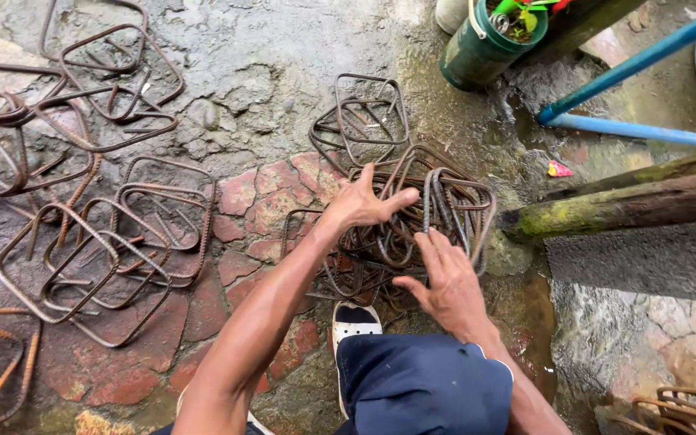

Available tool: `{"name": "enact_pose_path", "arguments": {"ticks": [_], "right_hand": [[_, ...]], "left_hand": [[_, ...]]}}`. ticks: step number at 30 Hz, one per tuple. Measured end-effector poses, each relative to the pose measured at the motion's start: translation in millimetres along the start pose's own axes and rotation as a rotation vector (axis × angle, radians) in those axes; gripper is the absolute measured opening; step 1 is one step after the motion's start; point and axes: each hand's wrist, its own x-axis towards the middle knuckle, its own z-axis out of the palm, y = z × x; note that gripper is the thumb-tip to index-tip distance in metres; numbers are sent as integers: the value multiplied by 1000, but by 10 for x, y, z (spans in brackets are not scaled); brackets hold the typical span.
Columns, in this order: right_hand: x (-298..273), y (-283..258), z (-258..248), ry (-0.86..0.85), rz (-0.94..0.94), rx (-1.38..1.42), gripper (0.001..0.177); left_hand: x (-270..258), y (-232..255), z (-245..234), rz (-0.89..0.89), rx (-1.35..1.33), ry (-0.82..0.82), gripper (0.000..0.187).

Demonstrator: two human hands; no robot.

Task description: The person sorts a pile of U-shaped metal rebar ties on a tiled floor. They pick up individual ties and small bundles, separate them, and place them into two distinct piles. The person works by hand without tools, organizing the metal pieces into neat stacks.

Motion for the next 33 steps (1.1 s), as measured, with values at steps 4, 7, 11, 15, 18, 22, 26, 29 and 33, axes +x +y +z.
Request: {"name": "enact_pose_path", "arguments": {"ticks": [4, 7, 11, 15, 18, 22, 26, 29, 33], "right_hand": [[-75, 53, 30, 127, -134, 3, 73], [-4, 20, -147, 257, -65, 276, 54], [136, 577, -300, 716, 78, 381, 42], [189, 1370, 263, 458, 673, 802, 55], [69, 1953, 967, -86, 919, 1337, 120], [-208, 2834, 1958, -151, 858, 1709, 84], [-101, 2646, 1735, -70, 895, 1850, 59], [-178, 2658, 1844, -198, 799, 1779, 45], [-219, 1895, 1225, -153, 741, 1771, 69]], "left_hand": [[-32, 51, 119, -132, 76, 7, 129], [-39, 2, 191, -124, 75, 87, 122], [-5, -152, 276, -78, 89, 142, 119], [27, -218, 244, -50, -8, 159, 121], [30, -303, 201, -72, -141, 155, 143], [129, -606, 107, -61, -336, 88, 144], [245, -722, 214, -68, -378, 92, 139], [201, -839, 250, -17, -439, 100, 142], [-71, -904, 374, 56, -460, 106, 141]]}}
